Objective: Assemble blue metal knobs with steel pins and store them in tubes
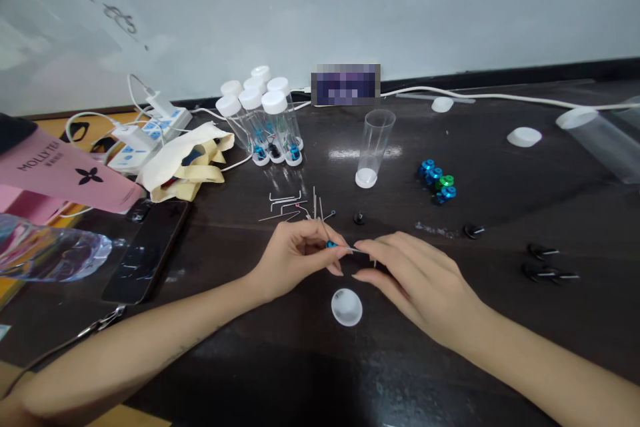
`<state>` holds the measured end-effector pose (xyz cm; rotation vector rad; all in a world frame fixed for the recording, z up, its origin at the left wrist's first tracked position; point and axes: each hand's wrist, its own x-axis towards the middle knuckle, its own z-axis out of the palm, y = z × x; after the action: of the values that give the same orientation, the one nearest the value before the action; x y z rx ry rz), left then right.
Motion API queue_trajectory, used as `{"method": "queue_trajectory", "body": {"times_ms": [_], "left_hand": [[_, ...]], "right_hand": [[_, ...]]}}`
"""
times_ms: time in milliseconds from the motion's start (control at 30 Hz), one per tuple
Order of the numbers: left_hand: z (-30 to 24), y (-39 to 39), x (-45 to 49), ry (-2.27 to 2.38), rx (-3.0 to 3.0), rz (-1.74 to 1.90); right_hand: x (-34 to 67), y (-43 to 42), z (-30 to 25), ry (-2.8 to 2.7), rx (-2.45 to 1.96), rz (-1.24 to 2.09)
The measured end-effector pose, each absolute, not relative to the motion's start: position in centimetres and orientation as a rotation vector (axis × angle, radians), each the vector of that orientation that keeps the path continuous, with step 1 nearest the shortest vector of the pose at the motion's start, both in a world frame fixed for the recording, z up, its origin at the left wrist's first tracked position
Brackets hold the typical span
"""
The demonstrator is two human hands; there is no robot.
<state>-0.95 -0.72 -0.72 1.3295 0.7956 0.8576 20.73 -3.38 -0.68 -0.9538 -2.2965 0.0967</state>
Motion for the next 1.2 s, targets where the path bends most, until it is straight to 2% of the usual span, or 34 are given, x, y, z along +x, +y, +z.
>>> {"method": "queue_trajectory", "body": {"times_ms": [200, 433, 700, 933, 1200], "left_hand": [[-0.64, -0.64, -0.87, 0.808, 1.293, 0.83], [-0.66, -0.93, -1.12, 0.818, 1.412, 0.785], [-0.69, -0.7, -1.05, 0.826, 1.33, 0.784], [-0.64, -0.77, -0.9, 0.815, 1.312, 0.777], [-0.62, -0.51, -1.04, 0.781, 1.267, 0.754]], "right_hand": [[20.9, -3.56, -0.67, -2.258, -0.884, 0.026], [21.38, -3.35, -0.71, -2.322, -0.829, 0.252], [20.89, -3.38, -0.6, -2.281, -0.958, -0.127], [20.77, -3.28, -0.59, -2.281, -0.86, -0.008], [20.9, -3.34, -0.51, -2.354, -0.948, -0.22]]}}
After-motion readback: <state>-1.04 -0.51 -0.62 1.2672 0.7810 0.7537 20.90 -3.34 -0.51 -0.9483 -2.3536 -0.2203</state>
